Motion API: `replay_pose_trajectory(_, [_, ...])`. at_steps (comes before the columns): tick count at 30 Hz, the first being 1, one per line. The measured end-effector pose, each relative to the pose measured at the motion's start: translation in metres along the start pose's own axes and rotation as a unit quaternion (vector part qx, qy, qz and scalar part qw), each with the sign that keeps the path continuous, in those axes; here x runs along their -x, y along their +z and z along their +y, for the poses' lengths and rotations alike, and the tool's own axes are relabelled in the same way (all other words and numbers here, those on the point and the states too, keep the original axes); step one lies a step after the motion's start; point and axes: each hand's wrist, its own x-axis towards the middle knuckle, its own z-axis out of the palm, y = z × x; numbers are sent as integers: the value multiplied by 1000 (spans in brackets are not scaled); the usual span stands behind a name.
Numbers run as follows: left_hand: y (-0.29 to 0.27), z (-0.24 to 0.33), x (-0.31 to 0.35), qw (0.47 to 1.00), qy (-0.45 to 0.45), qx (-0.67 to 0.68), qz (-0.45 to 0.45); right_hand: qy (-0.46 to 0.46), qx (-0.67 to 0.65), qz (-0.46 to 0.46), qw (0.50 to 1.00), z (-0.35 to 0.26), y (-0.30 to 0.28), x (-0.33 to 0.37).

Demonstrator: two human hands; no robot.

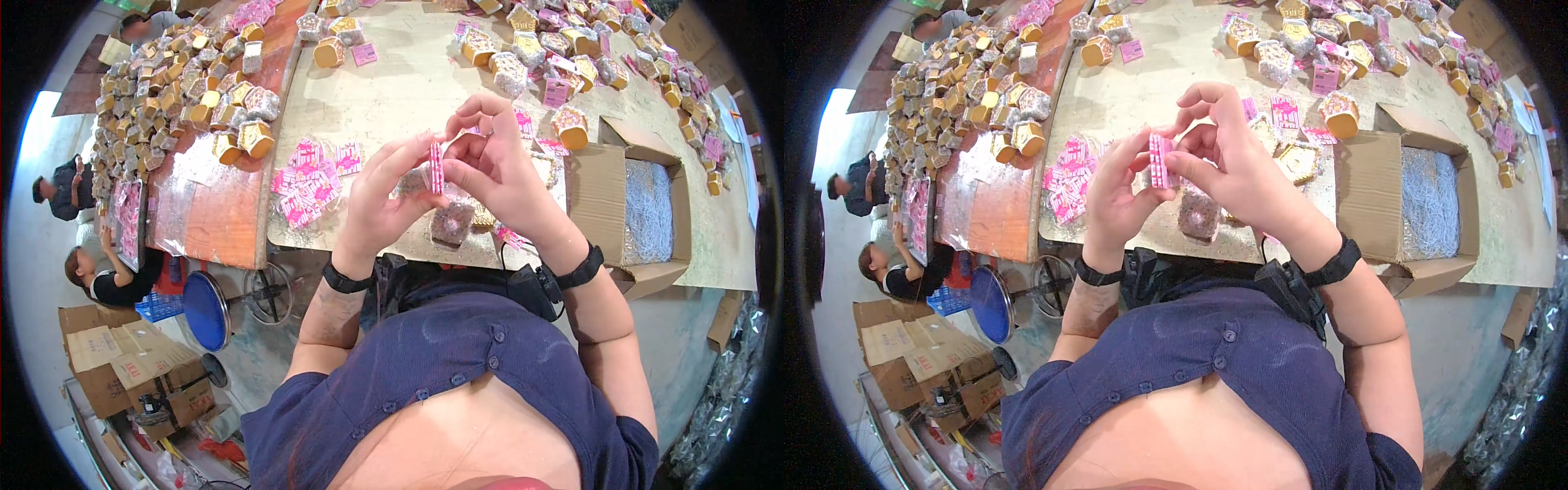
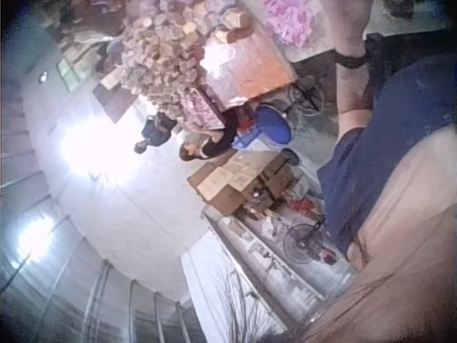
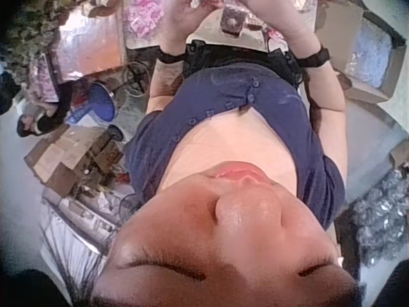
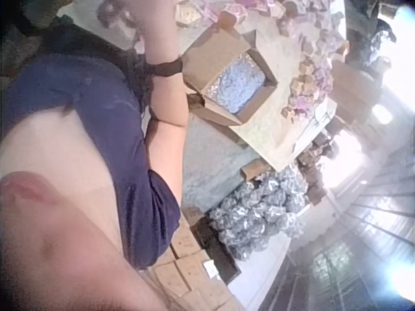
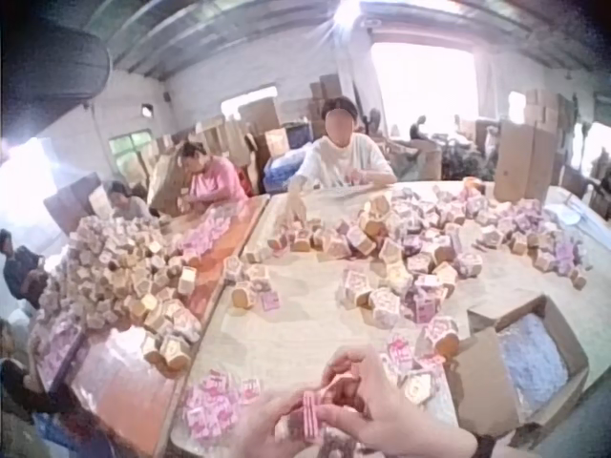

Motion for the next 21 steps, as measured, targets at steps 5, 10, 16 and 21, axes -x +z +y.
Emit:
replay_pose_trajectory(5, [-4,2,3,977,146,-156,12,21,-29,20,999,5,1,2])
replay_pose_trajectory(10, [4,-1,17,994,62,-50,69,273,-69,-105,954,-18,-10,0])
replay_pose_trajectory(16, [1,8,12,983,88,-158,21,232,-64,-167,956,-11,-10,-5])
replay_pose_trajectory(21, [-2,5,15,981,71,-183,-3,257,-82,-149,951,-3,-7,-3])
